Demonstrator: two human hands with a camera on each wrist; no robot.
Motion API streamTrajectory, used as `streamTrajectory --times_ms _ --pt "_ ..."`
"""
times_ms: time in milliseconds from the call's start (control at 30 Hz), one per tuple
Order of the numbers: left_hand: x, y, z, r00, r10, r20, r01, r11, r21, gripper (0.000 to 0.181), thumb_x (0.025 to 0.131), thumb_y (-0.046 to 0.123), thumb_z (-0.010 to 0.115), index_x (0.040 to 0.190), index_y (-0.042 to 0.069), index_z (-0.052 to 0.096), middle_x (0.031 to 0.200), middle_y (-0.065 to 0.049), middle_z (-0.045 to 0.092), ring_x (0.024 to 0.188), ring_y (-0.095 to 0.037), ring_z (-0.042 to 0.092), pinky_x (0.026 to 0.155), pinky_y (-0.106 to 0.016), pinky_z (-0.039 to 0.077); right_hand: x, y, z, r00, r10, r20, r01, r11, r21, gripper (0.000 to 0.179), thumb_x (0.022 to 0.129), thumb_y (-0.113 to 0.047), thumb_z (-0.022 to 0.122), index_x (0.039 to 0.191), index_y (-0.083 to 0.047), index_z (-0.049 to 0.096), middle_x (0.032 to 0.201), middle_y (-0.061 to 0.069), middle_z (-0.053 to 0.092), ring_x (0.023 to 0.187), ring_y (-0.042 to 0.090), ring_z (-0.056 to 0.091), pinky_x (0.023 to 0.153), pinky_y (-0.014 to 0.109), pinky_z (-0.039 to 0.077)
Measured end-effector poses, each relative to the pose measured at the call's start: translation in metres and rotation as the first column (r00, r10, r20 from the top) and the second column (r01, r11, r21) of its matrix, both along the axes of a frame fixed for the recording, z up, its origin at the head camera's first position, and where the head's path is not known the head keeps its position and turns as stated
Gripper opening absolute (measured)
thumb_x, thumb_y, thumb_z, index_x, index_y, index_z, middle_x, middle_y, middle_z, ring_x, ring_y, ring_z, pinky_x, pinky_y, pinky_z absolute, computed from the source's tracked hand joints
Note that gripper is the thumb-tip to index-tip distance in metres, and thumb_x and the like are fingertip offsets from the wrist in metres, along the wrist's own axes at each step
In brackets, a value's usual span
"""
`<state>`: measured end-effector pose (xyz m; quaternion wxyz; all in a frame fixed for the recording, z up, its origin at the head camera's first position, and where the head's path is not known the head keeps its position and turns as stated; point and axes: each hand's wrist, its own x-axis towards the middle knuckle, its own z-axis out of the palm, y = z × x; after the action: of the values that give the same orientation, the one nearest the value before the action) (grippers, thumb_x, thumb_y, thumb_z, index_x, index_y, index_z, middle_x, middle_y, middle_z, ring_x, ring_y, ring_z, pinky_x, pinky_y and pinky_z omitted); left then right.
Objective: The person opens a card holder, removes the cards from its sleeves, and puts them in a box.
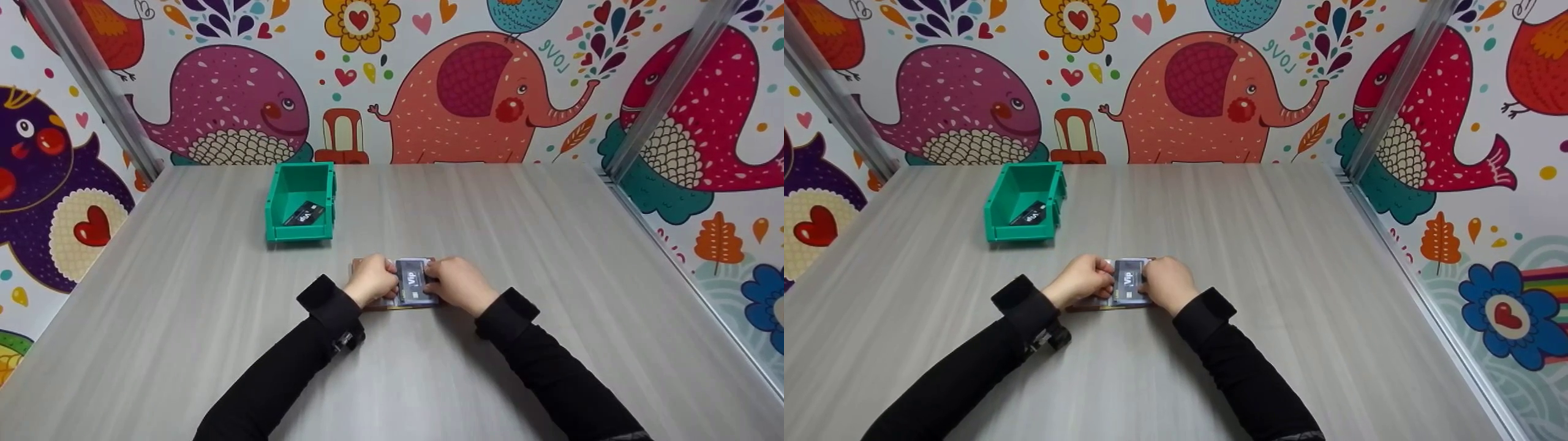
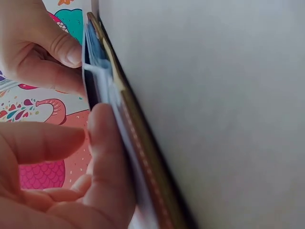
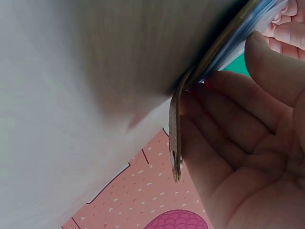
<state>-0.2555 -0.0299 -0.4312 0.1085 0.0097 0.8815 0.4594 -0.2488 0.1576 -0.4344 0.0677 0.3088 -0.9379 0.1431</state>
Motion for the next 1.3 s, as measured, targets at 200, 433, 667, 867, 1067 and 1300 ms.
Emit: streamTrajectory --times_ms 200,433,667,867,1067,1300 --pt "-0.0013 0.0020 -0.0002 1.000 0.006 0.022 -0.007 1.000 0.022 0.012 0.078 -0.008 0.056 0.083 0.000 0.063 0.057 -0.001 0.060 0.047 -0.007 0.058 0.047 -0.019 0.051 0.0006 0.0002 -0.0001 1.000 0.002 -0.006 -0.002 1.000 -0.003 0.015 0.082 -0.012 0.079 0.090 -0.001 0.074 0.089 0.013 0.072 0.075 0.030 0.065 0.070 0.044 0.052" --pt "-0.0013 0.0042 0.0006 1.000 0.016 -0.013 -0.016 1.000 0.019 0.013 0.077 -0.007 0.057 0.086 -0.004 0.066 0.066 -0.006 0.065 0.052 -0.012 0.064 0.050 -0.021 0.053 0.0007 0.0001 -0.0002 1.000 -0.011 -0.005 0.011 1.000 0.010 0.015 0.082 -0.012 0.079 0.092 -0.001 0.075 0.091 0.014 0.073 0.076 0.031 0.066 0.071 0.044 0.052" --pt "-0.0031 0.0063 -0.0003 0.999 0.035 0.000 -0.035 0.999 0.041 0.012 0.079 -0.008 0.060 0.088 -0.008 0.066 0.069 -0.008 0.063 0.051 -0.012 0.063 0.049 -0.021 0.052 0.0017 0.0008 -0.0002 1.000 -0.019 -0.001 0.019 1.000 0.002 0.016 0.082 -0.013 0.079 0.092 -0.001 0.075 0.094 0.015 0.073 0.078 0.032 0.066 0.072 0.044 0.052" --pt "-0.0044 0.0077 0.0005 1.000 0.028 -0.015 -0.028 0.999 -0.041 0.002 0.082 -0.002 0.067 0.081 -0.003 0.065 0.066 -0.005 0.061 0.049 -0.010 0.062 0.046 -0.018 0.050 0.0024 0.0007 -0.0002 1.000 -0.025 0.002 0.025 1.000 0.010 0.015 0.082 -0.013 0.079 0.091 -0.002 0.075 0.091 0.013 0.073 0.076 0.031 0.065 0.070 0.044 0.052" --pt "-0.0050 0.0075 0.0013 0.999 0.032 0.001 -0.032 0.997 -0.076 0.005 0.083 0.000 0.070 0.083 -0.001 0.066 0.070 -0.006 0.064 0.051 -0.009 0.063 0.049 -0.018 0.051 0.0042 -0.0023 0.0020 0.999 -0.042 0.022 0.042 0.999 0.021 0.016 0.083 -0.014 0.079 0.094 -0.002 0.076 0.095 0.016 0.072 0.078 0.032 0.066 0.071 0.045 0.052" --pt "-0.0069 0.0078 0.0007 1.000 0.026 0.013 -0.025 0.994 -0.106 0.005 0.084 0.002 0.071 0.084 -0.002 0.067 0.077 -0.009 0.064 0.052 -0.008 0.061 0.048 -0.018 0.051 0.0046 -0.0045 0.0021 0.998 -0.058 0.012 0.058 0.998 0.037 0.015 0.082 -0.014 0.079 0.092 -0.002 0.075 0.091 0.015 0.072 0.077 0.033 0.066 0.069 0.046 0.052"
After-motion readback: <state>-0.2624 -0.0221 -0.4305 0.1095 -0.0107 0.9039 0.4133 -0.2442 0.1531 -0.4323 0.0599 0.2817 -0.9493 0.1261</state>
